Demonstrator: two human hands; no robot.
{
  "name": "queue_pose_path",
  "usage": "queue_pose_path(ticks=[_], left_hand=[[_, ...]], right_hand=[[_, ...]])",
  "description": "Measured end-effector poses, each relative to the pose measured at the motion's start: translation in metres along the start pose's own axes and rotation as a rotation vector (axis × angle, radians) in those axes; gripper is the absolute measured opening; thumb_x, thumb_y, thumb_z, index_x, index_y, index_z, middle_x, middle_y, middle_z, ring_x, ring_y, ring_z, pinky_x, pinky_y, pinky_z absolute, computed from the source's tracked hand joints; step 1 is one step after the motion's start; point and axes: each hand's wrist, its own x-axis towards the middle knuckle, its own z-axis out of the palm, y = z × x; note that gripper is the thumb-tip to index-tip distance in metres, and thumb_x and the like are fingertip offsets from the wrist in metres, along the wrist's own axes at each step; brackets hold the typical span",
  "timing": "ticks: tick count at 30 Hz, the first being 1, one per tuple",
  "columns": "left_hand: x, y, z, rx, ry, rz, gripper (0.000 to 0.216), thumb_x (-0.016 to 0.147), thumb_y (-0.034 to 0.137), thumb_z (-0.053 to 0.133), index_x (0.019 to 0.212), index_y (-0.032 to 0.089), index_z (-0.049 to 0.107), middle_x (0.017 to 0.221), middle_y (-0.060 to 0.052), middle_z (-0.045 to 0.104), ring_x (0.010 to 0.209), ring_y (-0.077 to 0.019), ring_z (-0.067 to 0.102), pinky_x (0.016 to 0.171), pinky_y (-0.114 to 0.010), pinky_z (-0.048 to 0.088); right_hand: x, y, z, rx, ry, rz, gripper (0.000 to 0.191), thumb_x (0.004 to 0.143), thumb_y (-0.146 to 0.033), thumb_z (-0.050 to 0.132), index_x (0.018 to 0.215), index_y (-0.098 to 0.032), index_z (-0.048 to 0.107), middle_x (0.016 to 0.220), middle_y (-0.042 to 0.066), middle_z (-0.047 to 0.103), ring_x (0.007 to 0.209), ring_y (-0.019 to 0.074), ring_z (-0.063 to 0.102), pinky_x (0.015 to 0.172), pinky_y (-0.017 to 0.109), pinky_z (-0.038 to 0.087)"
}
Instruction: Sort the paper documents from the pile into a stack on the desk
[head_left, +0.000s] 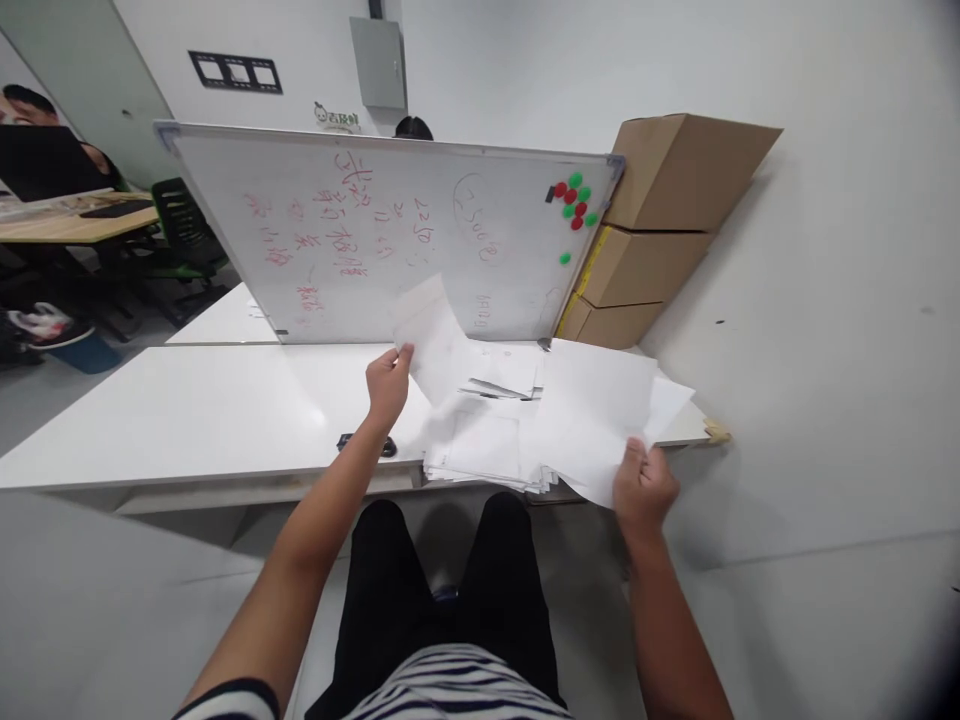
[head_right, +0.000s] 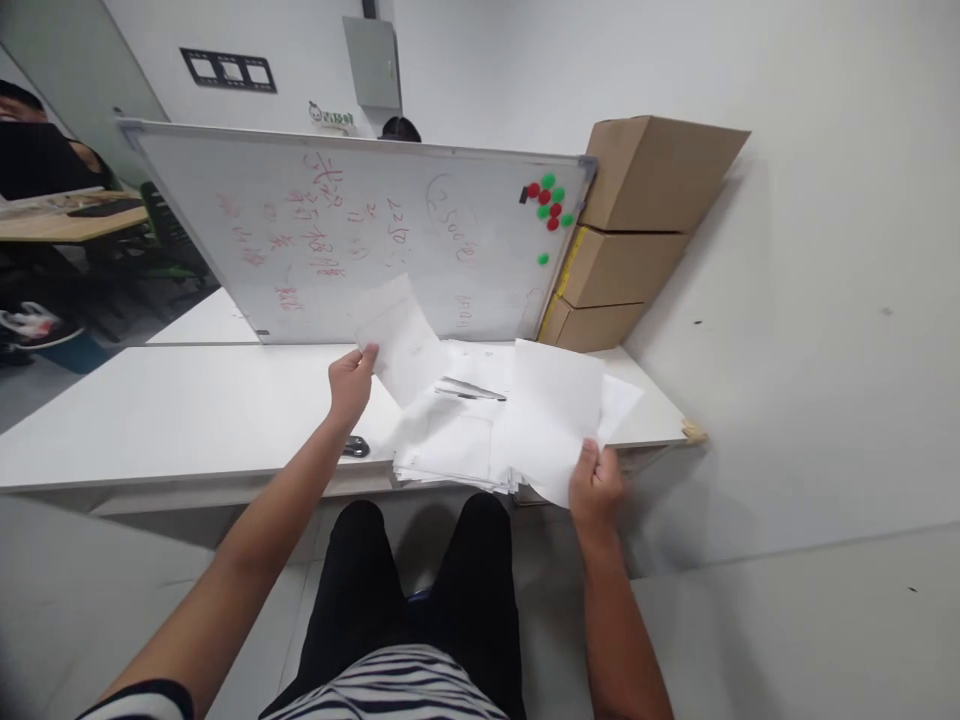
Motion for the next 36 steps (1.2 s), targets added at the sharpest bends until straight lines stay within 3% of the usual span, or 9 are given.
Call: queue_pose_path(ticks=[4,7,11,15,18,21,25,30,36], left_hand=[[0.029,0.004,0.075,0.249,-0.059,0.293,0.039,0.095,0.045,0.039,0.091,0.019,0.068,0.098,-0.007,0.069,0.094,-0.0193,0.06,0.084,-0.03,0.044],[0.03,-0.008,0.139,0.436,-0.296,0.446,0.037,0.096,0.038,0.036,0.116,0.022,0.063,0.13,-0.01,0.059,0.12,-0.0232,0.051,0.101,-0.038,0.037],[0.013,-0.04,0.2,0.697,-0.694,0.358,0.038,0.095,0.034,0.035,0.121,0.023,0.061,0.133,-0.012,0.056,0.125,-0.0275,0.048,0.104,-0.047,0.033],[-0.005,-0.055,0.22,0.731,-0.816,0.274,0.044,0.09,0.045,0.044,0.125,0.023,0.058,0.141,-0.013,0.049,0.135,-0.0346,0.035,0.107,-0.06,0.024],[-0.014,-0.037,0.207,0.573,-0.839,0.265,0.051,0.09,0.051,0.043,0.131,0.023,0.053,0.144,-0.011,0.047,0.137,-0.0325,0.032,0.112,-0.058,0.016],[-0.027,-0.003,0.168,0.218,-0.892,0.248,0.05,0.091,0.054,0.039,0.126,0.023,0.057,0.131,-0.009,0.059,0.125,-0.0267,0.049,0.109,-0.045,0.031],[-0.061,0.031,0.101,-0.176,-0.893,0.055,0.053,0.087,0.054,0.05,0.134,0.029,0.05,0.138,-0.007,0.053,0.129,-0.0254,0.046,0.1,-0.038,0.042],[-0.086,0.032,0.033,-0.51,-0.878,-0.214,0.062,0.077,0.048,0.067,0.132,0.023,0.051,0.134,-0.013,0.056,0.122,-0.0278,0.053,0.097,-0.039,0.046],[-0.076,0.031,-0.005,-0.518,-0.459,-0.283,0.052,0.069,0.045,0.075,0.111,0.018,0.06,0.108,-0.009,0.069,0.099,-0.0247,0.064,0.084,-0.037,0.052]], right_hand=[[-0.007,0.035,-0.031,-0.122,0.08,0.084,0.042,0.089,-0.052,0.038,0.057,-0.026,0.03,0.048,-0.002,0.036,0.049,0.0139,0.033,0.052,0.028,0.025],[-0.023,0.055,-0.053,-0.192,0.062,0.147,0.042,0.089,-0.053,0.038,0.058,-0.025,0.031,0.047,-0.002,0.038,0.048,0.0144,0.036,0.051,0.027,0.026],[-0.049,0.076,-0.08,-0.262,0.02,0.247,0.044,0.088,-0.057,0.037,0.058,-0.025,0.034,0.047,-0.001,0.043,0.048,0.0156,0.043,0.051,0.026,0.029],[-0.065,0.09,-0.095,-0.293,0.025,0.336,0.045,0.088,-0.058,0.037,0.058,-0.024,0.036,0.046,-0.002,0.044,0.046,0.0156,0.043,0.05,0.025,0.03],[-0.064,0.09,-0.086,-0.263,0.035,0.345,0.044,0.088,-0.057,0.039,0.058,-0.025,0.038,0.046,-0.001,0.046,0.047,0.0163,0.044,0.049,0.026,0.031],[-0.056,0.075,-0.059,-0.184,0.036,0.266,0.045,0.089,-0.057,0.04,0.057,-0.025,0.039,0.045,-0.001,0.046,0.046,0.0173,0.044,0.05,0.028,0.032],[-0.047,0.028,-0.014,-0.011,-0.019,0.116,0.046,0.089,-0.057,0.042,0.056,-0.025,0.045,0.047,0.002,0.05,0.047,0.0184,0.046,0.052,0.03,0.034],[-0.039,-0.042,0.018,0.306,-0.276,0.006,0.045,0.09,-0.057,0.041,0.071,-0.021,0.06,0.059,0.006,0.061,0.058,0.0214,0.058,0.056,0.03,0.041],[-0.027,-0.104,0.029,0.529,-0.556,-0.122,0.032,0.087,-0.048,0.053,0.103,-0.022,0.062,0.098,0.008,0.068,0.094,0.0248,0.062,0.081,0.035,0.048]])
